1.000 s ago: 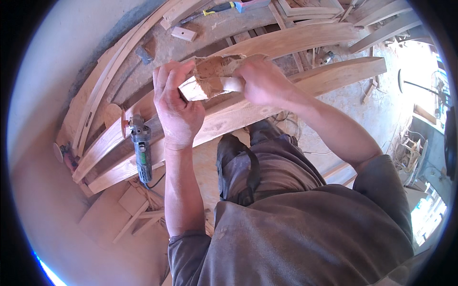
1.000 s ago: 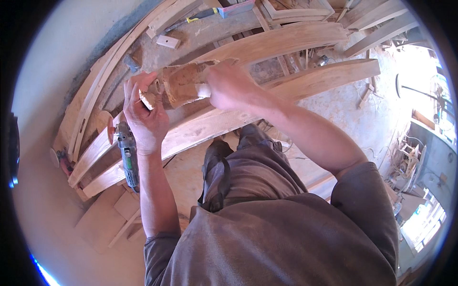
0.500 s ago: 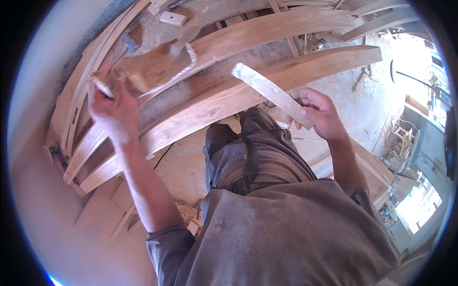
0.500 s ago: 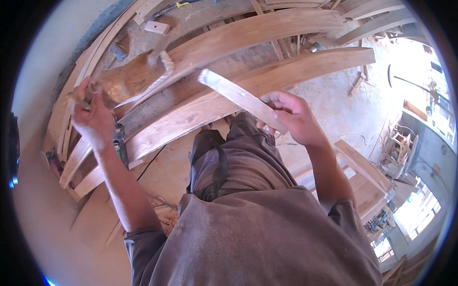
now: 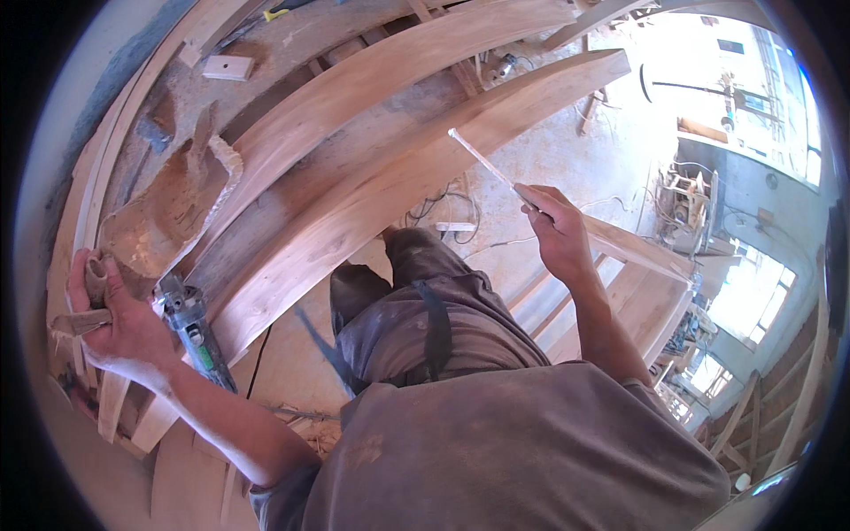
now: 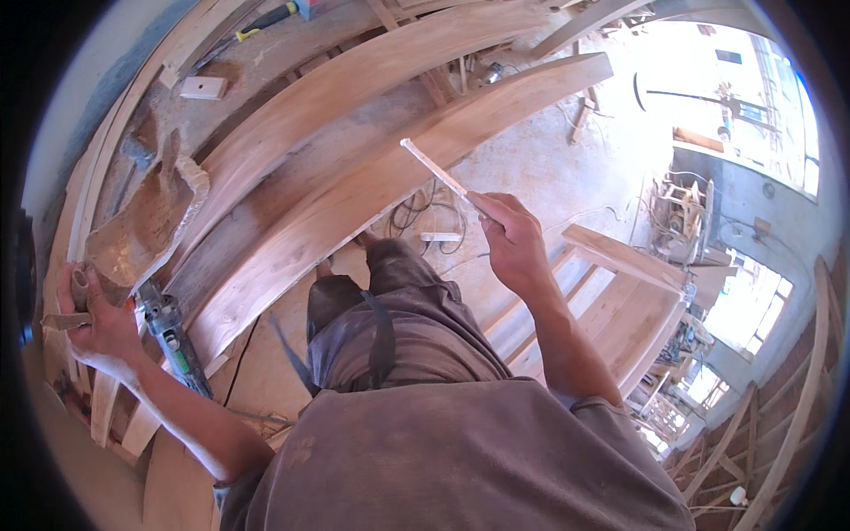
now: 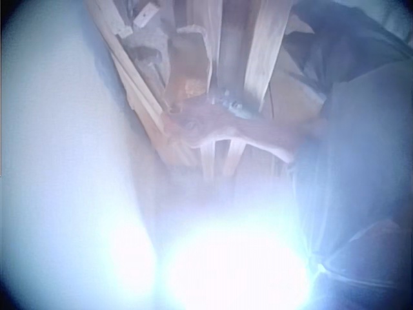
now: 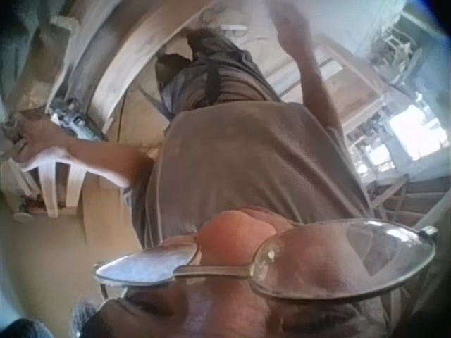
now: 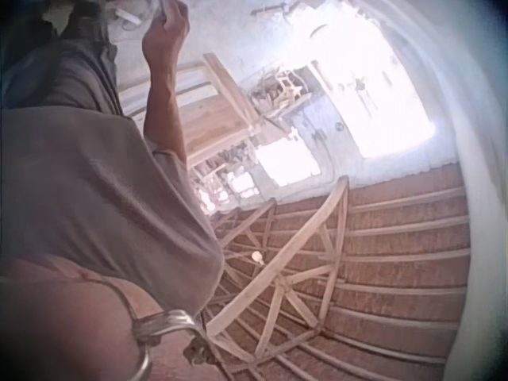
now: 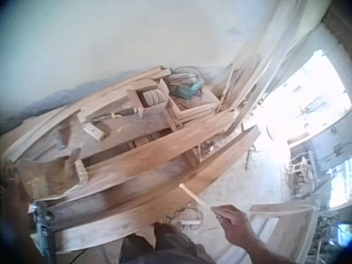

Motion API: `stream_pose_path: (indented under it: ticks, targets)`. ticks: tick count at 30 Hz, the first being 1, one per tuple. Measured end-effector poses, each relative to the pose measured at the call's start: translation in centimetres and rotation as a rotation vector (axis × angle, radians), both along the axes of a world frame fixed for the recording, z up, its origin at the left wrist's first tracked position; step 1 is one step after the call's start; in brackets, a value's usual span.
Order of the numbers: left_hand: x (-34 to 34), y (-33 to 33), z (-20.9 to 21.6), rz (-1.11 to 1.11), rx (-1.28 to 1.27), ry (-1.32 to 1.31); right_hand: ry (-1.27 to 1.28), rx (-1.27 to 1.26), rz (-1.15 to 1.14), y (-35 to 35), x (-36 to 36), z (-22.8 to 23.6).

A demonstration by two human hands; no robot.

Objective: The person applies glue to small wooden blocks with a stick, attaches them to curved wooden beams, and secures them using a pneumatic nail gun.

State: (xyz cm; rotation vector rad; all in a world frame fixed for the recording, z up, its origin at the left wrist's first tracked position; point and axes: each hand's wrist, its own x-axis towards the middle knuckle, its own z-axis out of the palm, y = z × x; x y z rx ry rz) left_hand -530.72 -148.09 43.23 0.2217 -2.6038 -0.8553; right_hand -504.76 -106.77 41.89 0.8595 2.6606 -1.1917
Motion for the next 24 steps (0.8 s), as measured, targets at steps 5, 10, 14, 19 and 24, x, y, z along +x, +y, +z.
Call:
stream_pose_path:
  ticks: [5, 10, 14, 19, 24]
  targets:
    - [-0.7, -1.0, -1.1, -0.042, -0.059, 0.048, 0.050, 0.274, 0.041, -1.6, -1.4, -0.7]
    - [-1.0, -1.2, -1.5, -0.084, -0.003, 0.094, 0.067, 0.427, 0.247, -5.1, -1.2, -1.6]
    - [-1.0, -1.2, -1.4, -0.051, 0.050, 0.059, 0.085, 0.517, 0.383, -4.7, -1.7, -1.1]
    - [-1.2, -2.3, -1.4, -0.064, -0.141, 0.101, -0.020, 0.695, 0.324, 0.6, -2.2, -1.3]
    - [-1.4, -1.8, -1.5, -0.092, -0.172, 0.136, -0.074, 0.617, 0.265, 3.4, -2.7, -0.1]
